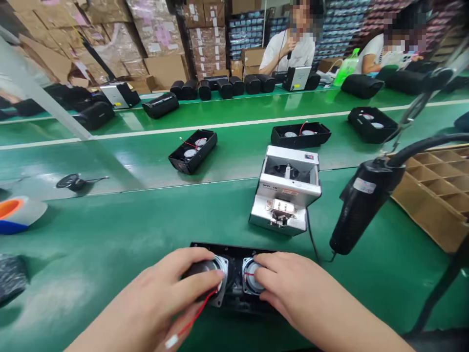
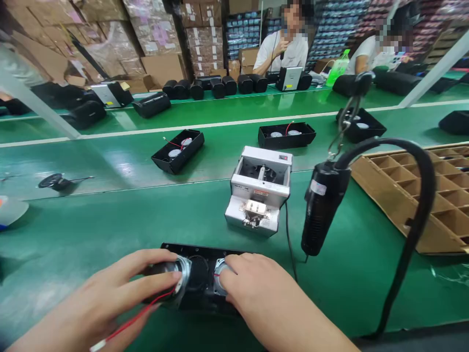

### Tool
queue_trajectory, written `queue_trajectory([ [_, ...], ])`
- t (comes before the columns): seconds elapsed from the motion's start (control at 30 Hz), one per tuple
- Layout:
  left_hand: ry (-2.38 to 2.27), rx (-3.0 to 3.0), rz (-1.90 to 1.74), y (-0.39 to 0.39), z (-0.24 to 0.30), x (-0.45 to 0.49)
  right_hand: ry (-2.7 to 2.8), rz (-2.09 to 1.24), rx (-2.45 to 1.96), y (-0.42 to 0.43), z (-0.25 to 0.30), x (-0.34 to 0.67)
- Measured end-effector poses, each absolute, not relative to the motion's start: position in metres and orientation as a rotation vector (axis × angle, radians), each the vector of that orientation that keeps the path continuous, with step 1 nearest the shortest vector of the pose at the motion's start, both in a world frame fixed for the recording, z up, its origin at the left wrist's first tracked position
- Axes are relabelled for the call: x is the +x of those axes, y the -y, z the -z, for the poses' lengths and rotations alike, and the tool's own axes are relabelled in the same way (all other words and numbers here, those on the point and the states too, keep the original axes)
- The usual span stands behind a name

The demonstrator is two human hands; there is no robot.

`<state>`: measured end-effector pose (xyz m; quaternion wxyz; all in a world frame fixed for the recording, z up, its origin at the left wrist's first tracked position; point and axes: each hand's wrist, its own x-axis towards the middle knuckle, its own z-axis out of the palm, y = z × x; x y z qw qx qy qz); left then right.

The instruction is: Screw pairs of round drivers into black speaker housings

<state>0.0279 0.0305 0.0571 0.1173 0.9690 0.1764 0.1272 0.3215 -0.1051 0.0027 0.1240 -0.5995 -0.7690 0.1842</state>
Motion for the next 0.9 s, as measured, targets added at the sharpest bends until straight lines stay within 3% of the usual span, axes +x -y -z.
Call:
queue_trajectory([
  [0.27,-0.136,3.185,-0.019,-0.069,0.004,0.052,2.337,-0.440,-1.680,0.099,-0.013,0.327],
  [0.43,-0.135,3.292,-0.002,-0.063,0.000,0.055,2.359,-0.521,-1.668,0.097,-0.011,0.326],
  [0.9,-0.195,3.041,0.073,-0.075,0.012,0.028,2.233,-0.263,-1.535,0.094,0.002,0.328],
])
